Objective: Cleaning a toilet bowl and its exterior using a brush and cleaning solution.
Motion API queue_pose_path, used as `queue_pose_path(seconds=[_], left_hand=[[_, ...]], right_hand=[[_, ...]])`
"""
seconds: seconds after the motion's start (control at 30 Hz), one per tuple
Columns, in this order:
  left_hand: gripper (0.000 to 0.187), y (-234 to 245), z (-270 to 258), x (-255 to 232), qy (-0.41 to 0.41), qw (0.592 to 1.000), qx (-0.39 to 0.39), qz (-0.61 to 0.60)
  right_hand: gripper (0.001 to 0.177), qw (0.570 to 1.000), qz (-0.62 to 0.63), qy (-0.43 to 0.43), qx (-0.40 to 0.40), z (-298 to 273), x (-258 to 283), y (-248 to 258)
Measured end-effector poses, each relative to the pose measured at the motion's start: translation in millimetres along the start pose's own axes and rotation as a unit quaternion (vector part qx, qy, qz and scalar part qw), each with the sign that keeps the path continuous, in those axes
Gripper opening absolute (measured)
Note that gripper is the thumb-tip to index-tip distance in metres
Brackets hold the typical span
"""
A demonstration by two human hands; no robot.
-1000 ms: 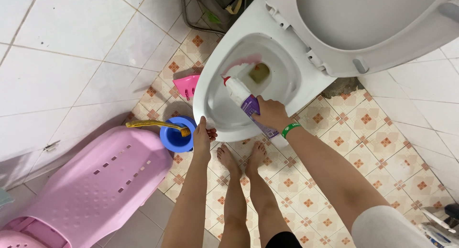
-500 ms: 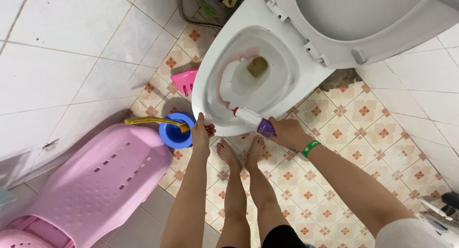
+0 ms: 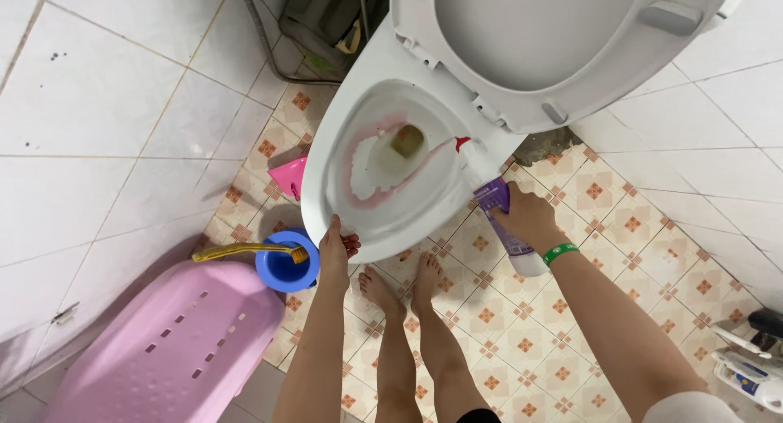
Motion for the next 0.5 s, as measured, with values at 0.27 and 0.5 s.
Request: queue_pose_path(seconds=[0.27, 0.5], left_hand=[[0.053, -8, 2, -1, -0.011, 1.0, 0.011, -0.014], [0.054, -2, -3, 0, 0.01, 1.0, -0.008, -0.001]], right_hand=[[0.062, 0.995, 0.049, 0.03, -0.087, 33, 37, 47], [0.057, 0.994, 0.089, 0.04, -0.056, 56, 89, 86]])
Point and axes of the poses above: each hand's wrist, its own z-axis towards the middle knuckle, its own y-axis out of the back of the hand, x = y × z, the point moved 5 cm from there along z, towards the middle knuckle, and after that the axes turned 5 degrees about -y, right-handed, at the moved point
